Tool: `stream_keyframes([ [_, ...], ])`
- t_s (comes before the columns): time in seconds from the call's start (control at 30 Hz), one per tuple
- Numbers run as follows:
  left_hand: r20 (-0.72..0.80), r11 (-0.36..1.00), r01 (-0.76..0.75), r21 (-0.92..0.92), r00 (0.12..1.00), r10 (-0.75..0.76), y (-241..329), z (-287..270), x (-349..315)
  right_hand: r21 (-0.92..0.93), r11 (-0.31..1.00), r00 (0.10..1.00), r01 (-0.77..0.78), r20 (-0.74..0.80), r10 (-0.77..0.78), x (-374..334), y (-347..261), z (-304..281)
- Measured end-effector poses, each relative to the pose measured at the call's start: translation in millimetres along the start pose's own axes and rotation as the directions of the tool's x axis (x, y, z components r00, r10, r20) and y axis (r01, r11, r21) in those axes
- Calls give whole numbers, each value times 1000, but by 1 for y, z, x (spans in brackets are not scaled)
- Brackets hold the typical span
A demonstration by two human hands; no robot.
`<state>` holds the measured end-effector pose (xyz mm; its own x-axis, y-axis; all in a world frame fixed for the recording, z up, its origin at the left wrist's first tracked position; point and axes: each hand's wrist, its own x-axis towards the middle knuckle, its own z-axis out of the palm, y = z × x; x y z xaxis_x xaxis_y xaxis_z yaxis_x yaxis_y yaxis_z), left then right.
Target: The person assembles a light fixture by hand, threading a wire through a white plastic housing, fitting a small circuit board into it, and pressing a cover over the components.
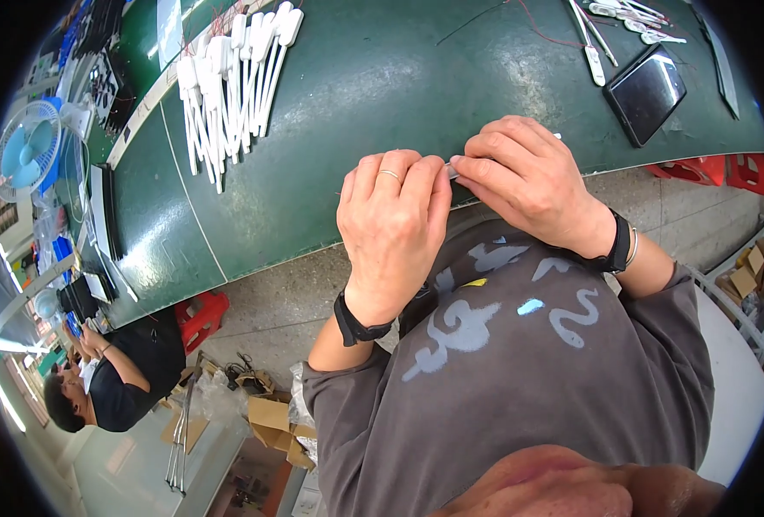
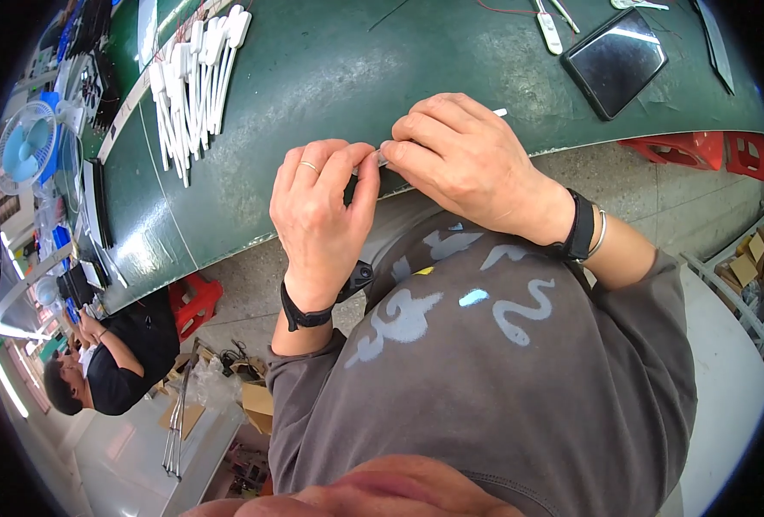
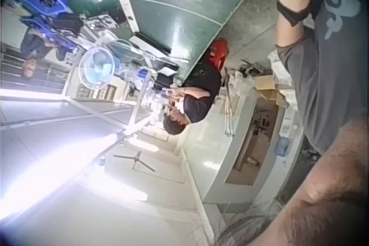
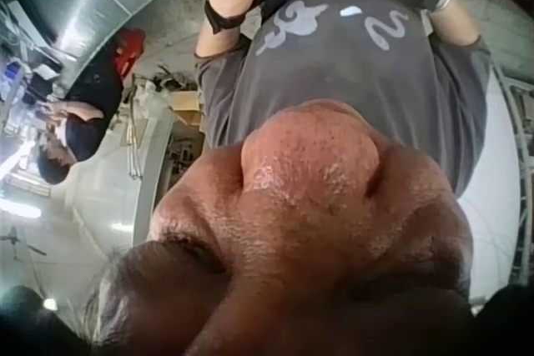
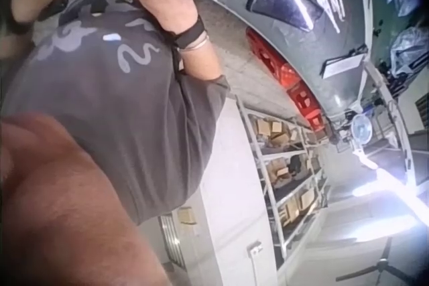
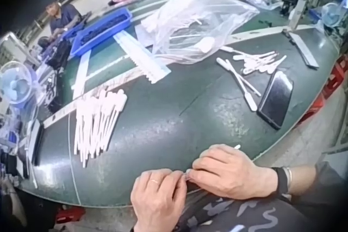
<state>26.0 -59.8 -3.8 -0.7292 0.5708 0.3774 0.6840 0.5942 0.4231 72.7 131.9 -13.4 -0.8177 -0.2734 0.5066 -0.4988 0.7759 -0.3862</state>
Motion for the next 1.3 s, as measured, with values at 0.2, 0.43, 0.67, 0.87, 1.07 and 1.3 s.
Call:
stream_keyframes([
  [0.2, -58, 997, 53, -59, 997, -56, -12, -4, -17, 24, 1000, 1000, -19, 23, 18, 1, -3, -1],
  [0.43, -74, 999, 41, -19, 996, -42, -16, -4, -19, 31, 999, 999, -14, 47, 12, 2, -3, 0],
  [0.67, -63, 999, -3, -42, 998, 1, -19, -7, -12, 31, 999, 999, -11, 47, 9, 1, -4, 0],
  [0.87, -87, 1000, 5, -21, 996, -7, -18, -3, -16, 17, 1000, 999, 1, 42, -1, 1, -4, 2],
  [1.07, -42, 996, 92, 12, 995, -91, -7, -8, -6, 3, 1000, 999, 11, 43, -11, 0, -3, 3],
  [1.3, 1, 994, 111, 18, 994, -111, -6, -10, -5, 1, 1000, 1000, 15, 12, -15, -1, -1, 6],
])
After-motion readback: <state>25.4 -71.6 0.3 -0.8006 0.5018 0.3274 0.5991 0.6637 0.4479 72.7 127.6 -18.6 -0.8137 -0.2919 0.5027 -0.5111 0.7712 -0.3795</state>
